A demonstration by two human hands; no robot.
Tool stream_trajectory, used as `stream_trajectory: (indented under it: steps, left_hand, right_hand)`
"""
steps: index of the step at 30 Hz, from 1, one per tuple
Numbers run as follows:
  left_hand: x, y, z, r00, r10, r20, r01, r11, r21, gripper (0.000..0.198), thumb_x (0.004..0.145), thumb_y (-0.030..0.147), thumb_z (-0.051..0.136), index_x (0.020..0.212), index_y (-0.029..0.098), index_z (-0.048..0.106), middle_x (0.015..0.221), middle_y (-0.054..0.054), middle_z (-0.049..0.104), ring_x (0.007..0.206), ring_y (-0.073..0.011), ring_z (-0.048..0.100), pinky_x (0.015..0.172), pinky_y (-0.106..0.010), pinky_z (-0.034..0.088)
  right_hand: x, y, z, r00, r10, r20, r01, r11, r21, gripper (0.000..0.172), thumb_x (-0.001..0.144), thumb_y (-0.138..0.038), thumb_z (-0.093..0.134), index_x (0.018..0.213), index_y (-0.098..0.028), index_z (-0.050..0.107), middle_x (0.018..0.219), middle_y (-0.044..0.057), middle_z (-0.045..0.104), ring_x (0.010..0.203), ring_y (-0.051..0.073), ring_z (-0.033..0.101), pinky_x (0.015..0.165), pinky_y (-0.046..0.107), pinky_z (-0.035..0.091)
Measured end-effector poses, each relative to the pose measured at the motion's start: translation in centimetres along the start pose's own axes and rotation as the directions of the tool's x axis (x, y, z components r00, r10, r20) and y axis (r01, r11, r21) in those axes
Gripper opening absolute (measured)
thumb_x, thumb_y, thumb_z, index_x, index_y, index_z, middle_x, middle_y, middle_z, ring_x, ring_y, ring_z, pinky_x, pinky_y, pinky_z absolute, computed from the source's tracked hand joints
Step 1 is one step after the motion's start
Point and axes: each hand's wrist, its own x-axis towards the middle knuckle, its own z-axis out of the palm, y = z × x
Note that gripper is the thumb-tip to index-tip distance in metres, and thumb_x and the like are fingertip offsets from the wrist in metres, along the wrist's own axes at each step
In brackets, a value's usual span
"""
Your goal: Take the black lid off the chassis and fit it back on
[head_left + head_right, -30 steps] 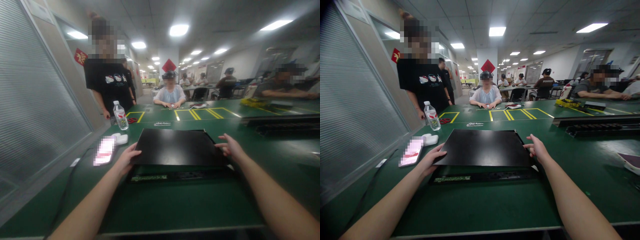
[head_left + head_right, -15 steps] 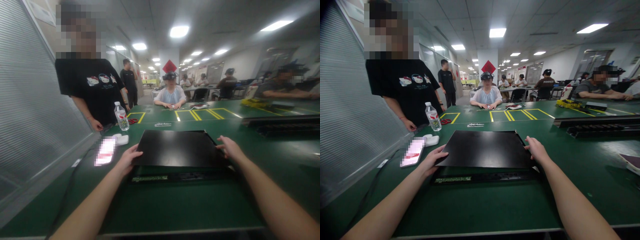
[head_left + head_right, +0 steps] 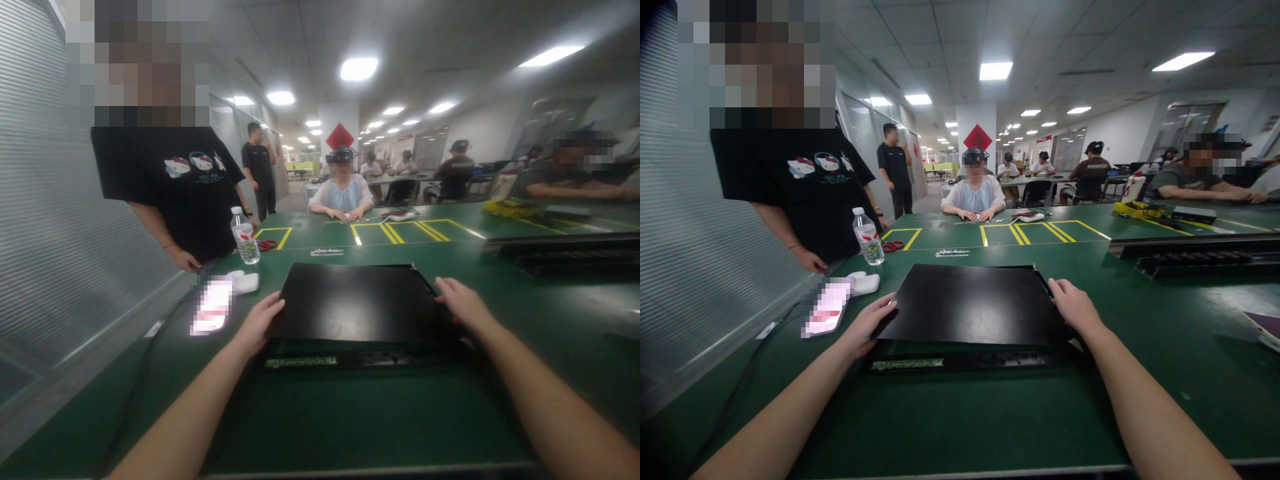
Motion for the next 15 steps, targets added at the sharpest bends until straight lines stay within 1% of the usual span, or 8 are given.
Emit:
stream_trajectory:
  steps: [3, 5, 9, 12, 15]
  left_hand:
    - [0.01, 0.07, 0.0, 1.0, 0.014, 0.008, -0.014, 1.0, 0.001, 0.038, 0.07, 0.014, 0.079, 0.108, 0.015, 0.073, 0.099, -0.011, 0.079, 0.089, -0.025, 0.074, 0.076, -0.031, 0.057]
    - [0.07, 0.07, -0.05, 1.0, 0.027, 0.009, -0.027, 1.0, 0.002, 0.037, 0.07, 0.013, 0.079, 0.107, 0.014, 0.074, 0.1, -0.011, 0.079, 0.087, -0.0236, 0.074, 0.076, -0.03, 0.057]
    - [0.35, -0.12, -0.31, 0.999, 0.03, -0.012, -0.03, 1.0, -0.004, 0.036, 0.071, 0.011, 0.078, 0.107, 0.014, 0.074, 0.099, -0.011, 0.079, 0.081, -0.0213, 0.074, 0.075, -0.03, 0.057]
    - [0.61, -0.3, -0.54, 1.0, 0.01, -0.03, -0.011, 1.0, -0.011, 0.042, 0.069, 0.011, 0.079, 0.11, 0.015, 0.073, 0.096, -0.011, 0.079, 0.077, -0.0213, 0.074, 0.073, -0.031, 0.058]
    - [0.74, -0.36, -0.6, 0.999, -0.007, -0.032, 0.007, 1.0, -0.011, 0.044, 0.069, 0.011, 0.08, 0.113, 0.015, 0.072, 0.094, -0.011, 0.079, 0.073, -0.0204, 0.074, 0.07, -0.031, 0.058]
  right_hand:
    - [0.01, -0.13, -0.05, 0.999, -0.027, -0.031, 0.025, 0.998, -0.05, 0.045, 0.092, -0.055, 0.046, 0.111, -0.021, 0.069, 0.089, 0.012, 0.073, 0.072, 0.022, 0.064, 0.049, 0.026, 0.044]
    - [-0.03, -0.24, -0.07, 0.998, -0.044, -0.047, 0.04, 0.997, -0.069, 0.043, 0.092, -0.054, 0.048, 0.109, -0.021, 0.07, 0.09, 0.012, 0.074, 0.074, 0.023, 0.065, 0.052, 0.026, 0.044]
    - [0.0, -0.25, -0.13, 0.998, -0.048, -0.042, 0.044, 0.995, -0.094, 0.042, 0.092, -0.053, 0.047, 0.107, -0.021, 0.07, 0.09, 0.012, 0.074, 0.078, 0.024, 0.066, 0.054, 0.027, 0.044]
    - [0.19, -0.04, -0.21, 0.999, -0.03, -0.033, 0.027, 0.997, -0.076, 0.04, 0.092, -0.053, 0.048, 0.105, -0.022, 0.069, 0.087, 0.011, 0.074, 0.078, 0.024, 0.066, 0.053, 0.026, 0.044]
    - [0.29, 0.2, -0.3, 1.0, -0.002, -0.016, 0.001, 1.0, -0.025, 0.04, 0.092, -0.053, 0.049, 0.106, -0.022, 0.068, 0.087, 0.01, 0.075, 0.075, 0.023, 0.066, 0.05, 0.026, 0.043]
